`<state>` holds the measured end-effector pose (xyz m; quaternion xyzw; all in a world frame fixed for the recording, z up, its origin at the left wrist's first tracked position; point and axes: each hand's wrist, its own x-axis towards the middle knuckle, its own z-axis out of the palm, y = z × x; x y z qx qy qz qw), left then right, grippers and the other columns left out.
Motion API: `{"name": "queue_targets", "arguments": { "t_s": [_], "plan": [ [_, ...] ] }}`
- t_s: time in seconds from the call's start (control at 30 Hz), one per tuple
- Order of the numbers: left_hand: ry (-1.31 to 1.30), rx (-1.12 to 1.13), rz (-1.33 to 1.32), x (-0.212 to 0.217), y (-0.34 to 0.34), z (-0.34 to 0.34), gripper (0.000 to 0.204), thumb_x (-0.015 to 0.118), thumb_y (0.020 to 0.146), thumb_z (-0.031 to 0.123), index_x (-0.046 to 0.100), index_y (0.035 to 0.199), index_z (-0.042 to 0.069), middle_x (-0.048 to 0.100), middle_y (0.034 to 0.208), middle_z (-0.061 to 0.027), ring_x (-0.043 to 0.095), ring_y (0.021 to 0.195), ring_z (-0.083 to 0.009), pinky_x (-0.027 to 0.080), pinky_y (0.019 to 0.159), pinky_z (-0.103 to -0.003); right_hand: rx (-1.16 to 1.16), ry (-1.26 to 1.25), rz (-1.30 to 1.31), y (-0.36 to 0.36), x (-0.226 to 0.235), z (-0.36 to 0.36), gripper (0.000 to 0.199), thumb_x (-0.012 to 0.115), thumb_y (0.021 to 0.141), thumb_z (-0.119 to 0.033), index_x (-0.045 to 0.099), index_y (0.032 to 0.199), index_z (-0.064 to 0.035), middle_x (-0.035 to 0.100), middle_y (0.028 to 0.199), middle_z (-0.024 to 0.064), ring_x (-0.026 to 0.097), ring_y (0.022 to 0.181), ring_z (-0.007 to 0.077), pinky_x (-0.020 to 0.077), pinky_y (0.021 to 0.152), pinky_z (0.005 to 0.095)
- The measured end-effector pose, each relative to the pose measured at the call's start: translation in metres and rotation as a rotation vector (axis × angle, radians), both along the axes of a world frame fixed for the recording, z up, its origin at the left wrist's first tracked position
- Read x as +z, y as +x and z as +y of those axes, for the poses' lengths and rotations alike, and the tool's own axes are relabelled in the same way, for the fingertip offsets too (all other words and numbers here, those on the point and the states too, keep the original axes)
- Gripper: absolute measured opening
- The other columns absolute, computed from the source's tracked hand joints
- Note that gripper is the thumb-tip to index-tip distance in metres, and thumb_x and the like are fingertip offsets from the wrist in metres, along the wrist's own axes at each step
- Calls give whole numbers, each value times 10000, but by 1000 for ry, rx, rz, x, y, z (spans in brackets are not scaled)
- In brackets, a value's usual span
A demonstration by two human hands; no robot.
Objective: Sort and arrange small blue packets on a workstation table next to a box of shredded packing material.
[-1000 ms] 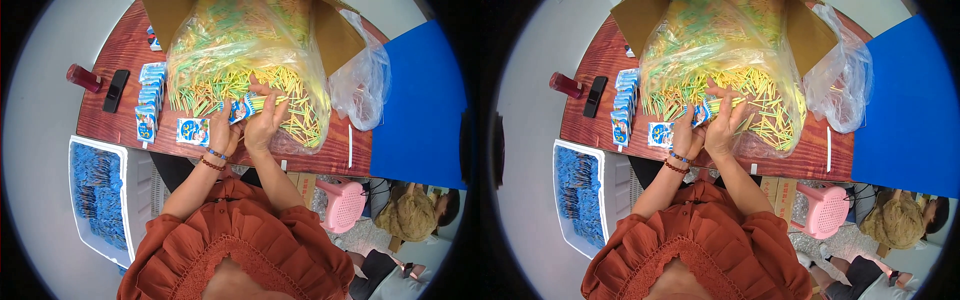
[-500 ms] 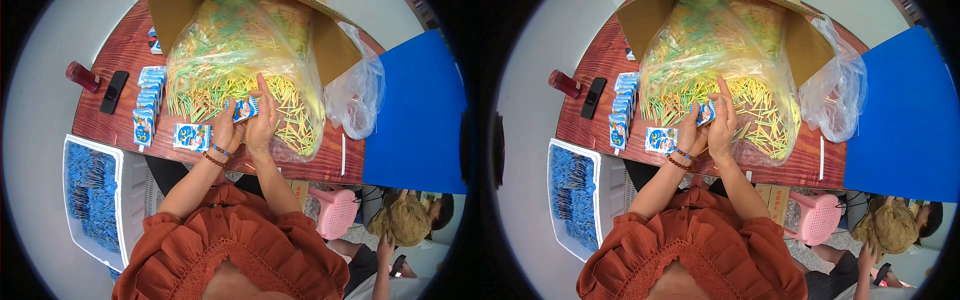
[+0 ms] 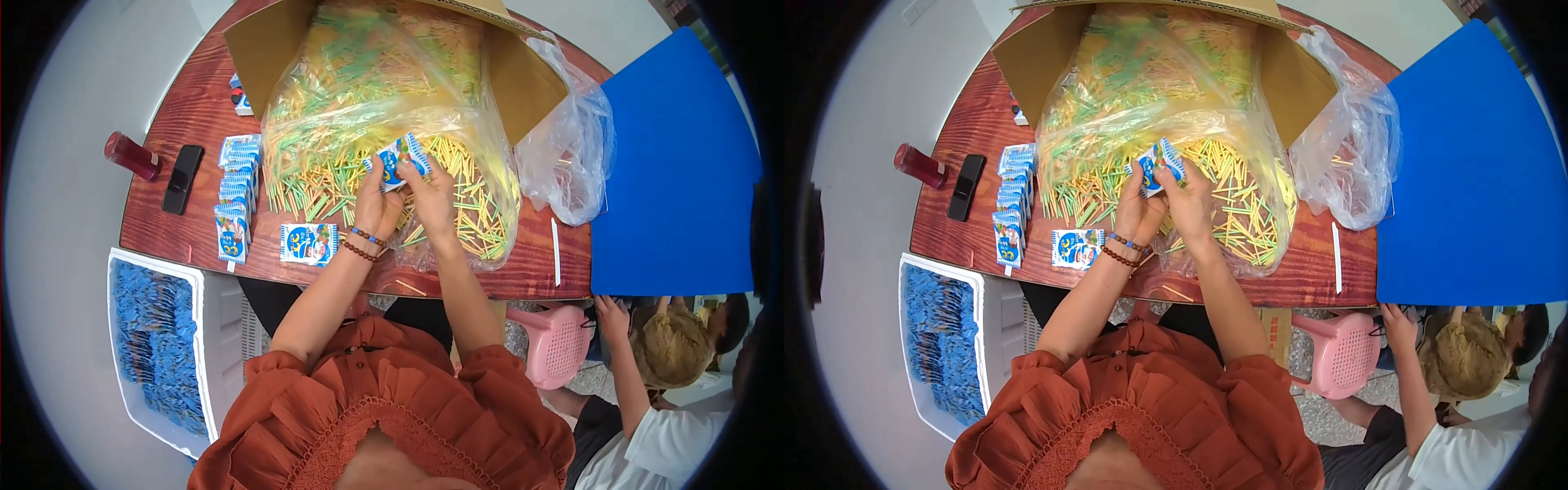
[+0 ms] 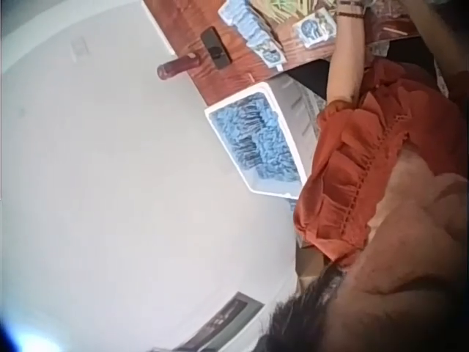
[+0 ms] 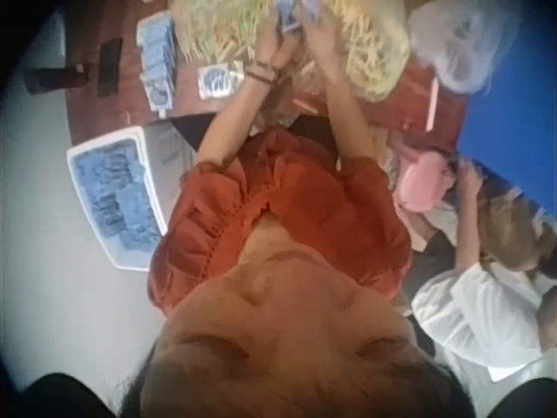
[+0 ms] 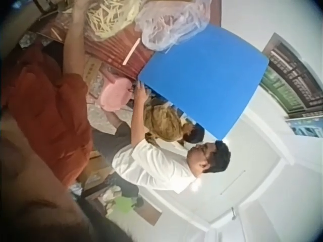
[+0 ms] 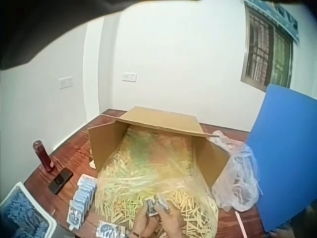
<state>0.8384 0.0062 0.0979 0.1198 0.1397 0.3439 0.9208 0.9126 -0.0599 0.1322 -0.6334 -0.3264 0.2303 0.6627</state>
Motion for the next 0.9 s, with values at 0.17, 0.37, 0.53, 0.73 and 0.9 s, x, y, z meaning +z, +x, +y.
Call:
{"name": "queue_targets", "arguments": {
  "t_s": [0.17,0.37,0.53,0.73,0.9],
  "plan": [
    [82,-69,29,-12,-14,3,304,496,983,336,558,1150,90,629,1105,-32,591,1012,-179,480,866,-383,109,65,-286,27,9,-3,183,582,934,-123,657,1029,14,639,865,-1,567,822,67,450,737,218],
    [322,-161,83,1,-29,11,321,604,920,124,533,1215,20,630,1138,-94,634,983,-178,544,833,-349,303,-43,-87,38,30,-9,202,591,930,-160,663,994,17,599,797,-37,508,715,33,421,659,195],
    [541,-154,321,-3,-33,15,201,614,911,99,640,1071,-19,678,1008,-67,643,882,-118,531,785,-272,235,-13,11,26,52,-6,168,620,908,-152,689,968,-11,624,788,-48,479,653,13,383,586,183],
    [579,-91,263,9,-36,13,217,638,898,103,643,1081,-14,677,998,-34,627,855,-82,514,767,-246,353,-41,1,44,35,1,187,624,901,-171,701,921,-2,657,786,-2,567,737,64,445,679,201],
    [827,-80,420,9,-32,22,210,674,869,120,664,1048,10,680,959,-19,604,835,-57,482,748,-223,271,-16,-49,46,45,-4,189,637,880,-165,686,997,-25,660,840,8,584,762,79,455,697,217]
  ]
}}
